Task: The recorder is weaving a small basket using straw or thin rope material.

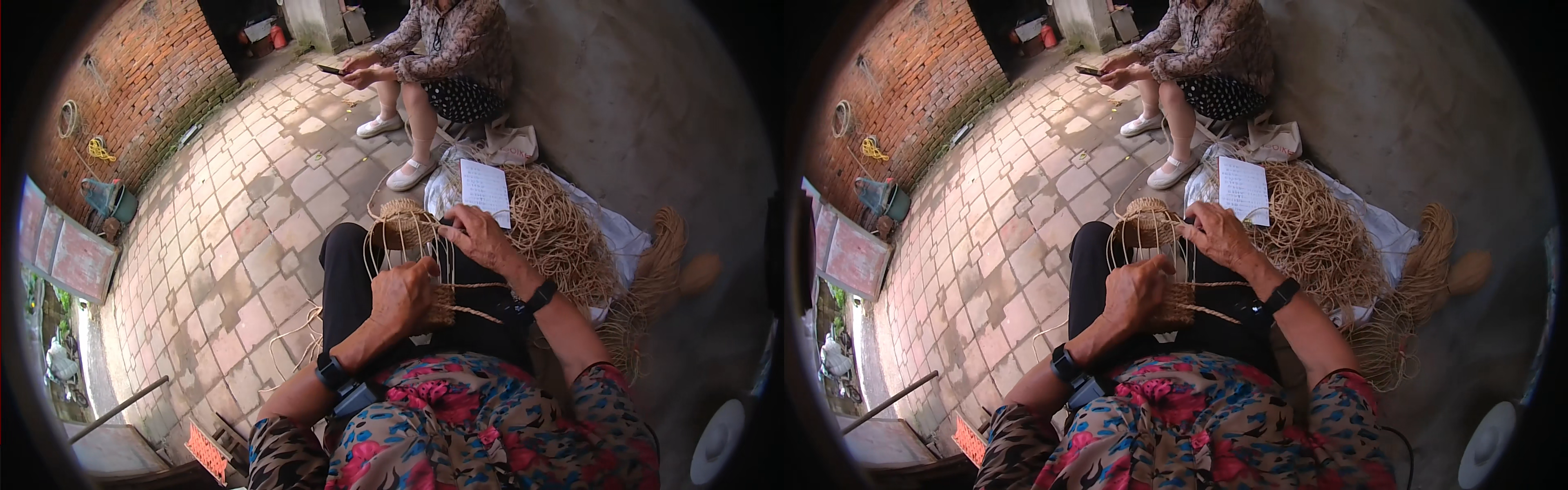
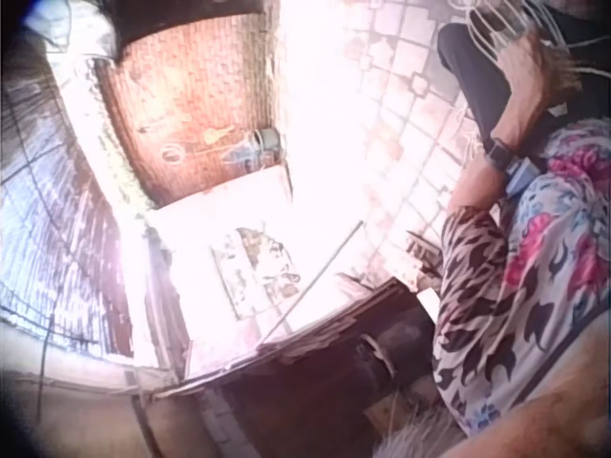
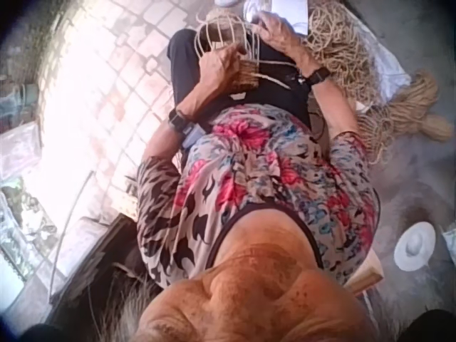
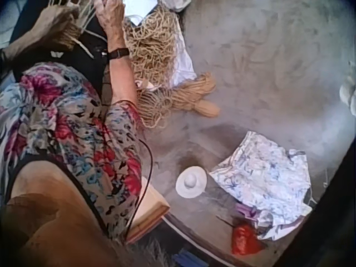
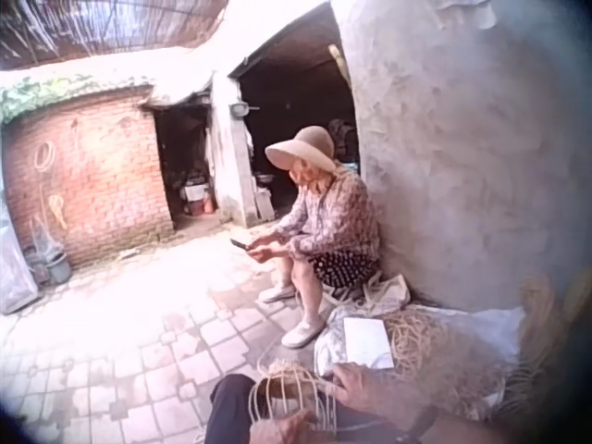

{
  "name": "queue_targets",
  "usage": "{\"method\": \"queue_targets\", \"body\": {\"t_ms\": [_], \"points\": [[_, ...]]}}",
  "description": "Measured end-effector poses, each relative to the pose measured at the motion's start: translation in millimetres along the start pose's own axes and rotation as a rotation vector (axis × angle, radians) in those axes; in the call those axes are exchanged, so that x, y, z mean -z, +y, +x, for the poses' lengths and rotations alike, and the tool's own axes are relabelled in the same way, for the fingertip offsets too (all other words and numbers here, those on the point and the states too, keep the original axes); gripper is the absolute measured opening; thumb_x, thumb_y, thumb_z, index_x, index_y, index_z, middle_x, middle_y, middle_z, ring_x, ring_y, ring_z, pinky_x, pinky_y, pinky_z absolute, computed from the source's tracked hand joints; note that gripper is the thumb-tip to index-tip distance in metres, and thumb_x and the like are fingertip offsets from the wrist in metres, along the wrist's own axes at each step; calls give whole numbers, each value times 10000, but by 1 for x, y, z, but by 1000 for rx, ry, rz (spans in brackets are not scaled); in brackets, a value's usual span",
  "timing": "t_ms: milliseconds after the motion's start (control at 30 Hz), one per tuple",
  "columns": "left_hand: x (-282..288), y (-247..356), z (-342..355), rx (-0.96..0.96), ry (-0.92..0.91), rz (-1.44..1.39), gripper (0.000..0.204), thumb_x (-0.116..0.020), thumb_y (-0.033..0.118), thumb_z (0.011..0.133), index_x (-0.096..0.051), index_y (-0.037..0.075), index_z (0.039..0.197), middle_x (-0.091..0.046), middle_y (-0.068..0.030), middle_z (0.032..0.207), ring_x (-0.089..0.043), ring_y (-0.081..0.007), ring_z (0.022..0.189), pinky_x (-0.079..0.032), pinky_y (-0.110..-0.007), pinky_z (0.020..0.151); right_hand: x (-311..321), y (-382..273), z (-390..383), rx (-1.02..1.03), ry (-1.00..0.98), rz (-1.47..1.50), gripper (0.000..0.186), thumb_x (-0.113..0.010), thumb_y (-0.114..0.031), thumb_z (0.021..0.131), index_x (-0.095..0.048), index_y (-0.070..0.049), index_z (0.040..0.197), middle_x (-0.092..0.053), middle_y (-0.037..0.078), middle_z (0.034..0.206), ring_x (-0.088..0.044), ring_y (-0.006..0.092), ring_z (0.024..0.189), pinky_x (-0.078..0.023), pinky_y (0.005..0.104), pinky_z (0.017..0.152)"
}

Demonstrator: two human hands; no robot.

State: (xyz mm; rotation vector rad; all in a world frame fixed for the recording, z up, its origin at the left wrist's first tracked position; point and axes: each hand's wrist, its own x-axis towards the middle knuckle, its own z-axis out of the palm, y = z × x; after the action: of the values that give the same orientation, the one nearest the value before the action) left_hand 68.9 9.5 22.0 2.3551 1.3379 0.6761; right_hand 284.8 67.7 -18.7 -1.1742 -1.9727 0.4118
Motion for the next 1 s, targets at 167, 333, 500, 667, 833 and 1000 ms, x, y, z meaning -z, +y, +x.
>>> {"method": "queue_targets", "body": {"t_ms": [167,333,500,667,833,1000], "points": [[1,1,-1,-5,20,-43,122,-534,126,834,-634,138,903,-650,-136,722,-654,-326,672,-507,-429,594,63,46,-81,-292,-255,152,260,-553,-247,902,-624,-24,788,-554,81,642,-555,168,622,-447,323,599],[1,3,0,-9,18,-10,124,-523,138,843,-636,128,894,-655,-143,732,-654,-328,666,-508,-435,588,179,112,-191,-1171,-259,-549,280,-606,-269,826,-631,8,854,-630,104,802,-601,241,734,-469,361,690],[5,6,1,-20,11,17,145,-518,111,820,-628,118,915,-655,-150,741,-647,-349,648,-503,-463,587,100,77,-98,-430,23,-338,387,-644,-198,799,-586,-6,1130,-594,180,1095,-581,339,1031,-461,393,882],[13,10,4,58,-151,63,176,-517,129,844,-613,115,992,-622,-202,663,-646,-381,664,-507,-487,613,9,-15,1,59,25,-83,179,-622,-155,847,-583,-23,962,-637,133,895,-605,333,890,-462,423,781],[14,6,9,13,-220,-64,388,-527,70,803,-507,125,1186,-613,-240,664,-626,-427,668,-486,-536,650,25,-13,-46,-18,-40,-108,97,-581,-134,880,-545,-44,882,-600,154,727,-604,367,679,-476,448,628],[11,5,8,1,-160,-90,396,-518,56,790,-503,131,1179,-611,-241,664,-622,-428,661,-480,-539,650,111,103,-159,-645,30,-660,176,-501,-202,910,-546,-34,887,-558,214,680,-571,426,674,-439,510,615]]}}
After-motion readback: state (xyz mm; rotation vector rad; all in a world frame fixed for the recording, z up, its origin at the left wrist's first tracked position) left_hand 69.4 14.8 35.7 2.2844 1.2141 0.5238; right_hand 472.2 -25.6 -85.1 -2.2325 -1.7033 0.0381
